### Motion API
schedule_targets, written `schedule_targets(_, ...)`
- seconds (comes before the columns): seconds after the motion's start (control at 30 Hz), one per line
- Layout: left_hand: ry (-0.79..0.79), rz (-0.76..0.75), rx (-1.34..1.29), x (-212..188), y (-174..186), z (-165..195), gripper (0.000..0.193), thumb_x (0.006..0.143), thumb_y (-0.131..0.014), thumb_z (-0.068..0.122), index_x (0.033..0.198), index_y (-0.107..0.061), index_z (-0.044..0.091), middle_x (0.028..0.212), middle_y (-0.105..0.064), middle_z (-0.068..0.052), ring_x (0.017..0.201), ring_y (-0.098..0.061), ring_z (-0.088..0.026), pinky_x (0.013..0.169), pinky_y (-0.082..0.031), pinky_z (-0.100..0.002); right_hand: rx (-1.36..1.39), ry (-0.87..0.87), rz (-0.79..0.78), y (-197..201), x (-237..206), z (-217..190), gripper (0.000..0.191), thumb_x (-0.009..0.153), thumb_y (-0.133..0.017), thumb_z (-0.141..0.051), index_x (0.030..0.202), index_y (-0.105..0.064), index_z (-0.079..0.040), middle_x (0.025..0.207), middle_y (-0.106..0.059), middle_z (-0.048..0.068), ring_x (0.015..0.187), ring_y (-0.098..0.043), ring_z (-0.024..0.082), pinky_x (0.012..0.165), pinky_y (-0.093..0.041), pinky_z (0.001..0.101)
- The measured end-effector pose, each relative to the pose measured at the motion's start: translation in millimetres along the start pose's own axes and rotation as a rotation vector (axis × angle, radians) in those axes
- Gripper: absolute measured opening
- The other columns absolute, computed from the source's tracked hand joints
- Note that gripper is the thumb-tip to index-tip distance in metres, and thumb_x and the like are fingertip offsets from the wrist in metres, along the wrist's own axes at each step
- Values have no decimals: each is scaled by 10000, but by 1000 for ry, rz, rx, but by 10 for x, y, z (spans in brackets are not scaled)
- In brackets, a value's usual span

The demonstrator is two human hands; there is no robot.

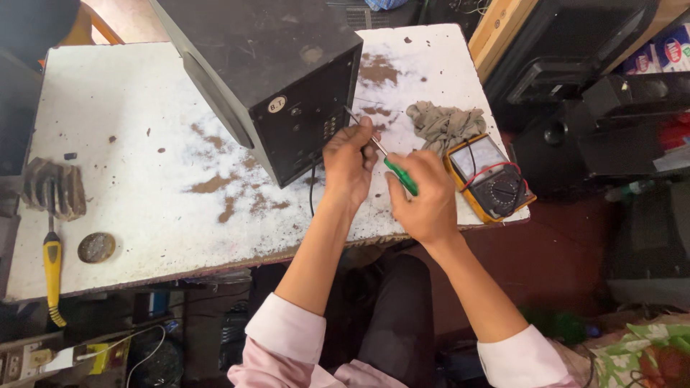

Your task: The person retrieves a black speaker from a shelf, wipes it with a cloth, and then uses a screwdriver to remove screws from the back panel. The person handles the speaker and tools on a cluttered workbench.

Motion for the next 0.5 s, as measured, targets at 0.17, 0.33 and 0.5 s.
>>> schedule_targets(0.17, 82, -91, -132, -53, -43, -14, 152, 1003, -577, 163, 1012, -669, 43, 834, -688, -35, 615, -485, -71, 541, -397, -213, 885, -1084, -180, -487, -433, 748, 112, 964, -686, -93, 1068, -717, -120, 857, -693, 109, 517, -584, 122, 406, -364, 249)
schedule_targets(0.33, 47, -83, -94, -40, -13, -32, 200, 1046, -585, 208, 1018, -654, 23, 859, -669, -53, 621, -493, -76, 516, -380, -208, 422, -724, -192, -350, -272, 627, 114, 1029, -671, -98, 1088, -720, -15, 845, -695, 155, 589, -594, 156, 496, -441, 284)
schedule_targets(0.5, 27, -57, -34, 90, 25, -82, 159, 1062, -664, 146, 1016, -621, 0, 897, -660, -78, 609, -458, -73, 469, -328, -210, 66, -17, 18, -41, -57, 31, 160, 1062, -690, -106, 1150, -619, 7, 1035, -614, 135, 844, -652, 259, 692, -546, 357)
Point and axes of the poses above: each hand's wrist, its own x-axis towards the middle knuckle, its own y-axis out of the back of the hand, z = x × y, the point moved 9 cm from there along x, towards the middle knuckle
